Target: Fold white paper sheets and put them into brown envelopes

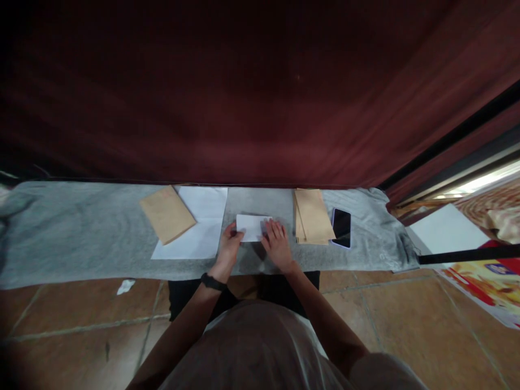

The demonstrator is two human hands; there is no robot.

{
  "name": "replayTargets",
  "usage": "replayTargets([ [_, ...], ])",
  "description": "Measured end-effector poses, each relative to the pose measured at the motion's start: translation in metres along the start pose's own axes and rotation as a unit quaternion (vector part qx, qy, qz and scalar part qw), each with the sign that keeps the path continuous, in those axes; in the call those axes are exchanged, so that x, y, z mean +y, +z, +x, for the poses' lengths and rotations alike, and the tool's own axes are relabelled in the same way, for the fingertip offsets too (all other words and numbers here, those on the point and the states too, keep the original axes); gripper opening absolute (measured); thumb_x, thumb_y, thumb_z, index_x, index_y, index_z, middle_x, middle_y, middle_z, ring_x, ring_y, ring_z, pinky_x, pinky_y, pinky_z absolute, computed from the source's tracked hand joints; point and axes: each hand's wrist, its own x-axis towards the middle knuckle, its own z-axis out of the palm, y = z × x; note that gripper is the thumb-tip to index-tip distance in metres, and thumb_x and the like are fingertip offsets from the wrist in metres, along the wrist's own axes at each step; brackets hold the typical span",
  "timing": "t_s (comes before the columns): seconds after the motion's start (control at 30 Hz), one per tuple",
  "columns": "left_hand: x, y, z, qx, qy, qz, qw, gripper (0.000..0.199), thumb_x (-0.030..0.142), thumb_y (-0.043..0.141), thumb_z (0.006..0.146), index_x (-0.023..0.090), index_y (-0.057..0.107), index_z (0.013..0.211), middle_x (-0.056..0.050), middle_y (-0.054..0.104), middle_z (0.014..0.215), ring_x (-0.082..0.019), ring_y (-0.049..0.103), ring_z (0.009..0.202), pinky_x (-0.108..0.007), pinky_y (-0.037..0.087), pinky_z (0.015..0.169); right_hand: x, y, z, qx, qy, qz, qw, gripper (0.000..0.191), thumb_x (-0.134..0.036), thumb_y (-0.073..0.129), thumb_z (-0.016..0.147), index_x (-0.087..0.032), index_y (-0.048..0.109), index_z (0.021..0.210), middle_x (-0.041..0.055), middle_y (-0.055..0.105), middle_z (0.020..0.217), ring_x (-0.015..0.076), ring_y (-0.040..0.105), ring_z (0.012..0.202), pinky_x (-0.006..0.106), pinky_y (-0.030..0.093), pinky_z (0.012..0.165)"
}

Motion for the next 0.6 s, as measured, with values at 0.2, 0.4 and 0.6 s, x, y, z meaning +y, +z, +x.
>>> replayTargets([
  [0.2,0.02,0.006,-0.013,-0.088,0.026,-0.029,0.995,0.041,0.043,0.066,0.087,0.017,0.066,0.119,-0.008,0.072,0.103,-0.02,0.069,0.093,-0.03,0.058,0.074,-0.028,-0.015,0.014,0.02,0.025,0.152,0.988,0.048,-0.027,0.041,0.102,-0.021,0.052,0.147,0.009,0.058,0.147,0.0232,0.056,0.133,0.04,0.044,0.113],
  [0.4,0.006,-0.001,-0.022,-0.064,-0.049,-0.061,0.995,0.043,0.041,0.067,0.088,0.021,0.059,0.126,-0.008,0.072,0.111,-0.018,0.071,0.094,-0.025,0.057,0.068,-0.039,-0.013,0.03,0.065,0.221,0.478,0.848,0.048,-0.045,0.029,0.106,-0.023,0.062,0.133,0.0102,0.075,0.114,0.0243,0.073,0.101,0.038,0.061,0.082],
  [0.6,-0.016,-0.005,-0.011,-0.065,-0.02,-0.069,0.995,0.063,0.02,0.071,0.076,0.018,0.051,0.136,-0.003,0.073,0.094,-0.017,0.072,0.08,-0.028,0.058,0.073,-0.036,-0.001,0.017,0.066,0.283,0.568,0.77,0.039,-0.047,0.044,0.098,-0.021,0.064,0.12,0.0143,0.073,0.115,0.0257,0.073,0.1,0.04,0.062,0.08],
])
